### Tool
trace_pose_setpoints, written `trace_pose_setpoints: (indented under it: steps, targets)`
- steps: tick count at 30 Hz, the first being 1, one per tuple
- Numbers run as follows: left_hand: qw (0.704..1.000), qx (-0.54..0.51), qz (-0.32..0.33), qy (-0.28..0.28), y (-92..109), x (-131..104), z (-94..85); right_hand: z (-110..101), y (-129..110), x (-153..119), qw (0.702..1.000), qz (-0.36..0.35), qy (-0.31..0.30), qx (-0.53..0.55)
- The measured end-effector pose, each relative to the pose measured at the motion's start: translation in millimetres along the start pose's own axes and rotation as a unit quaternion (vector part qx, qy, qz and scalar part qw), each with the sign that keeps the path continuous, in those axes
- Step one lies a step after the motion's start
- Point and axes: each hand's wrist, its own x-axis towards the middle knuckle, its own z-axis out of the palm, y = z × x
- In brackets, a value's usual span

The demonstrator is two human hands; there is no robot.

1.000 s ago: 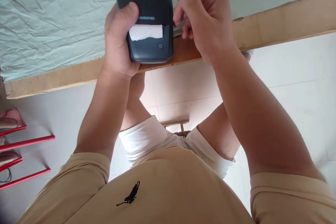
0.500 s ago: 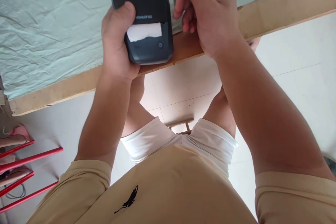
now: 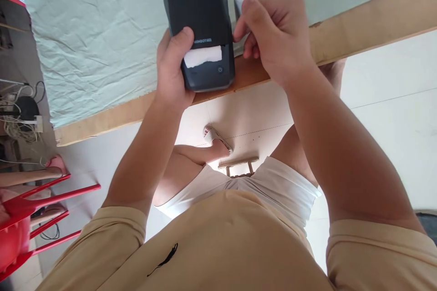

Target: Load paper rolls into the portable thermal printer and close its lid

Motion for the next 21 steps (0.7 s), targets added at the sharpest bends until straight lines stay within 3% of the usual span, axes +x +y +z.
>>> trace_pose_setpoints:
  steps: [7,13,17,21]
  targets:
    - [0.991,-0.008,-0.040,-0.127,3,18,-20.3,-3,2,2,0.999,-0.024,-0.028,-0.021]
    - [0.996,-0.029,-0.017,-0.086,-1,4,-9.7,-2,-2,2,0.994,-0.024,-0.065,-0.088]
    - [0.986,-0.053,0.004,-0.161,-7,6,-15.1,-4,3,7,0.992,-0.008,-0.083,-0.094]
    - [0.984,-0.062,0.020,-0.165,-8,11,-22.3,-4,8,11,0.992,0.004,-0.086,-0.091]
